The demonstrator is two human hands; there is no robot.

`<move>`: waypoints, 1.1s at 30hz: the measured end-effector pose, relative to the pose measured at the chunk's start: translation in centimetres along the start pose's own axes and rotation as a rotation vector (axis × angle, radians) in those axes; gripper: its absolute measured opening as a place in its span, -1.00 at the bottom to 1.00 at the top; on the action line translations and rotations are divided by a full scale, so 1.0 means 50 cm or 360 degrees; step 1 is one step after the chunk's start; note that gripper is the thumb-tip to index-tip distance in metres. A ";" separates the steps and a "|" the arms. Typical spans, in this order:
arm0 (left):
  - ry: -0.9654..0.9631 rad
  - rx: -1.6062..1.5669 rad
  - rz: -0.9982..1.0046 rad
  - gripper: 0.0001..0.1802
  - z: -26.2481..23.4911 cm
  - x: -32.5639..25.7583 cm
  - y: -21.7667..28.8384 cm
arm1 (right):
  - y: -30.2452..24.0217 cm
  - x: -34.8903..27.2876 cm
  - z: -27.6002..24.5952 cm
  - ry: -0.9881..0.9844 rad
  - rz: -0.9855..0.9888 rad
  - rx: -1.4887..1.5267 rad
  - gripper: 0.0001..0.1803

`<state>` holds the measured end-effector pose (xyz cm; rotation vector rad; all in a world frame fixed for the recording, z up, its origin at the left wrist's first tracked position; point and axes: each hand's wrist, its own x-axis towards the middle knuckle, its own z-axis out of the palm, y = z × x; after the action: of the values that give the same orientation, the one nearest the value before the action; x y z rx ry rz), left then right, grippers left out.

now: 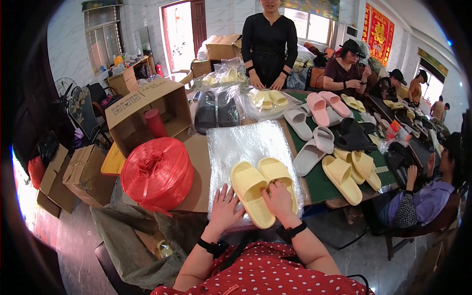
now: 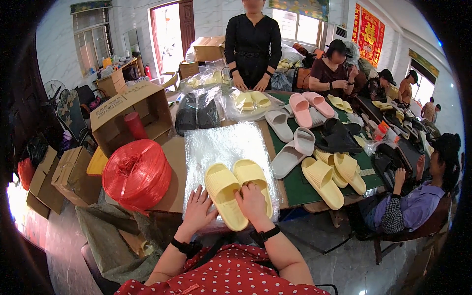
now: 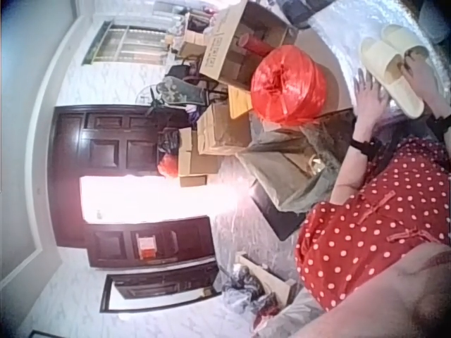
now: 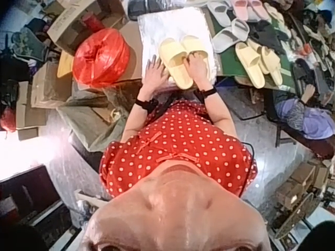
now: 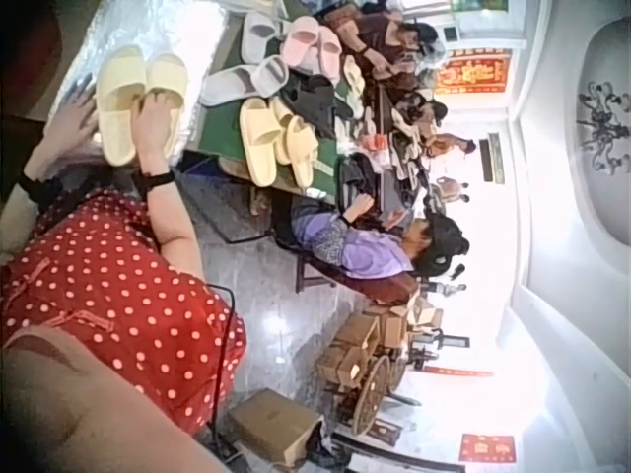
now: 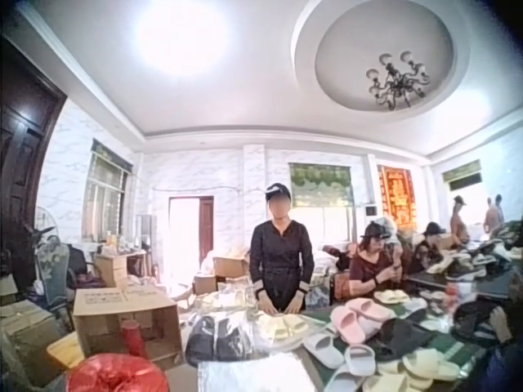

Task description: The recorder is packaging pairs of yellow slippers into plastic bags.

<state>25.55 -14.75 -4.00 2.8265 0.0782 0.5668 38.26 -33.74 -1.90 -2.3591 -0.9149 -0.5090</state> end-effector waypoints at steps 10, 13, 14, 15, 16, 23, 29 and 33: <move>-0.0010 -0.0002 -0.0017 -0.28 -0.003 0.002 0.003 | -0.005 0.004 -0.007 -0.0001 0.0007 0.0040 -0.67; -0.0010 0.0012 -0.0004 -0.28 0.001 0.002 0.000 | -0.006 0.004 -0.008 -0.0001 0.0005 0.0040 -0.67; -0.0011 0.0011 -0.0005 -0.28 0.002 0.001 0.000 | -0.006 0.003 -0.008 -0.0001 0.0006 0.0040 -0.67; -0.0010 0.0003 -0.0006 -0.28 0.001 0.002 0.000 | -0.005 0.003 -0.008 0.0006 -0.0001 0.0039 -0.67; -0.0010 -0.0006 -0.0008 -0.28 0.001 0.002 0.000 | -0.005 0.003 -0.009 0.0013 -0.0008 0.0038 -0.67; -0.0003 -0.0011 -0.0015 -0.29 -0.003 0.002 0.001 | -0.004 0.002 -0.004 0.0006 -0.0001 0.0028 -0.68; -0.0066 -0.0039 -0.0026 -0.27 -0.003 0.002 0.002 | -0.004 0.003 -0.007 -0.0009 -0.0001 0.0030 -0.67; -0.0008 -0.0006 -0.0017 -0.29 0.000 0.002 0.001 | -0.003 0.003 -0.006 -0.0001 -0.0012 0.0030 -0.66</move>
<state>25.66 -14.79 -3.96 2.8219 0.0907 0.5571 38.20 -33.75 -1.56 -2.3399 -0.9258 -0.5004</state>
